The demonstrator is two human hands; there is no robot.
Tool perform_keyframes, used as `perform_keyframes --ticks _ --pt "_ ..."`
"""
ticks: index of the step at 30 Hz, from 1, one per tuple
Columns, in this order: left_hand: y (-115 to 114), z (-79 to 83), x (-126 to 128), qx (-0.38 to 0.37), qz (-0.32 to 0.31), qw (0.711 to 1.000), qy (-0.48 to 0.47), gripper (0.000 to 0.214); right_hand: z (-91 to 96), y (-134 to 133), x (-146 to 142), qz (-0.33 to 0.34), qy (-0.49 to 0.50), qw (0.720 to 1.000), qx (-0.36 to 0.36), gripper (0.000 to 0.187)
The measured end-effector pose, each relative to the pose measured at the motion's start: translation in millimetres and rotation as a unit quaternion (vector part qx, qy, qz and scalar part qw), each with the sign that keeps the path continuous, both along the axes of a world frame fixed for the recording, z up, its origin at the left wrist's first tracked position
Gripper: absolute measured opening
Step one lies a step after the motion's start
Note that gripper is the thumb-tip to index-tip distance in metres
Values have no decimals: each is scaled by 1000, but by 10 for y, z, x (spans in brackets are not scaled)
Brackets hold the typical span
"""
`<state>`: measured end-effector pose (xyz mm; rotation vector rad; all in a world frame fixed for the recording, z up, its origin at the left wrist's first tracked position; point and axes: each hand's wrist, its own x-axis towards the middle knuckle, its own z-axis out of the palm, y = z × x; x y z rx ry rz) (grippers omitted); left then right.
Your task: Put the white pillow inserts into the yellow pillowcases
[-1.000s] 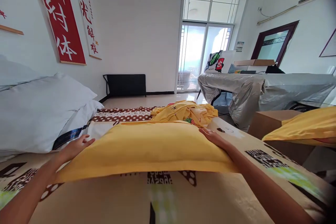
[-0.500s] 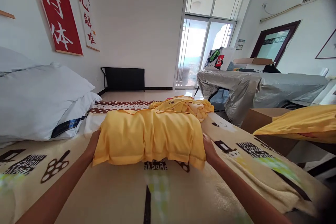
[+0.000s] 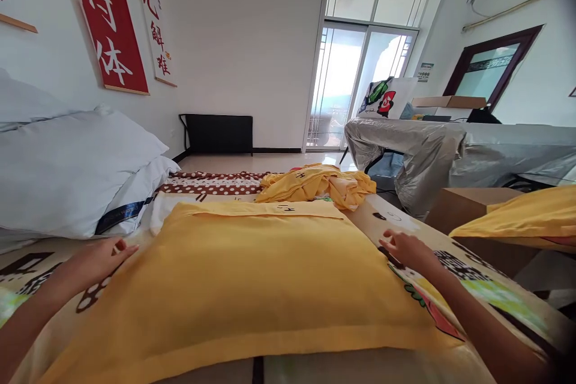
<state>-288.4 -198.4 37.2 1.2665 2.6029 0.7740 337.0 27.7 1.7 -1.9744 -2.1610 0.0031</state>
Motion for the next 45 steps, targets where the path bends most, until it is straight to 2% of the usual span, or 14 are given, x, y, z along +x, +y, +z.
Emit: perform_keyframes --ticks 2,6,9,12,16,18,22,27,32,34,37,41,43,45 --pt "259 320 282 -37 -70 992 102 37 336 0 -435 51 5 997 63 32" --pt "1001 831 1243 -57 -188 964 182 40 884 -95 -1703 182 -2 978 101 33" --pt "1534 903 1821 -54 -223 954 196 36 962 -149 -2567 239 -4 966 102 33" --pt "1827 699 1983 -69 -237 951 189 38 747 -179 -3043 270 -1 959 86 32" --pt "1726 150 1582 -103 -249 950 154 50 345 -174 -2927 299 7 953 44 31" --pt "1548 -136 1234 -96 -252 952 146 58 226 -91 -2607 299 17 953 41 33" --pt "1288 -527 609 -72 -202 967 138 66 77 241 -1767 197 7 980 34 42" --pt "1279 -671 434 -36 -192 975 106 66 -318 493 -902 96 66 992 -48 60" --pt "1304 -691 480 -19 -188 977 94 65 -455 487 -543 80 12 995 -50 55" --pt "1304 -730 435 -14 -193 976 95 65 -258 466 -609 77 -35 996 -12 48" --pt "1306 -793 342 -13 -201 976 83 66 272 353 -1027 104 -85 985 110 38" --pt "1291 -781 294 -4 -195 979 50 66 1008 9 -2020 277 -55 935 212 28" --pt "1267 -753 313 14 -186 982 32 66 1158 -153 -2522 348 -42 911 218 28" --pt "1238 -761 343 39 -177 983 16 67 1067 -247 -2933 403 -17 894 198 34"
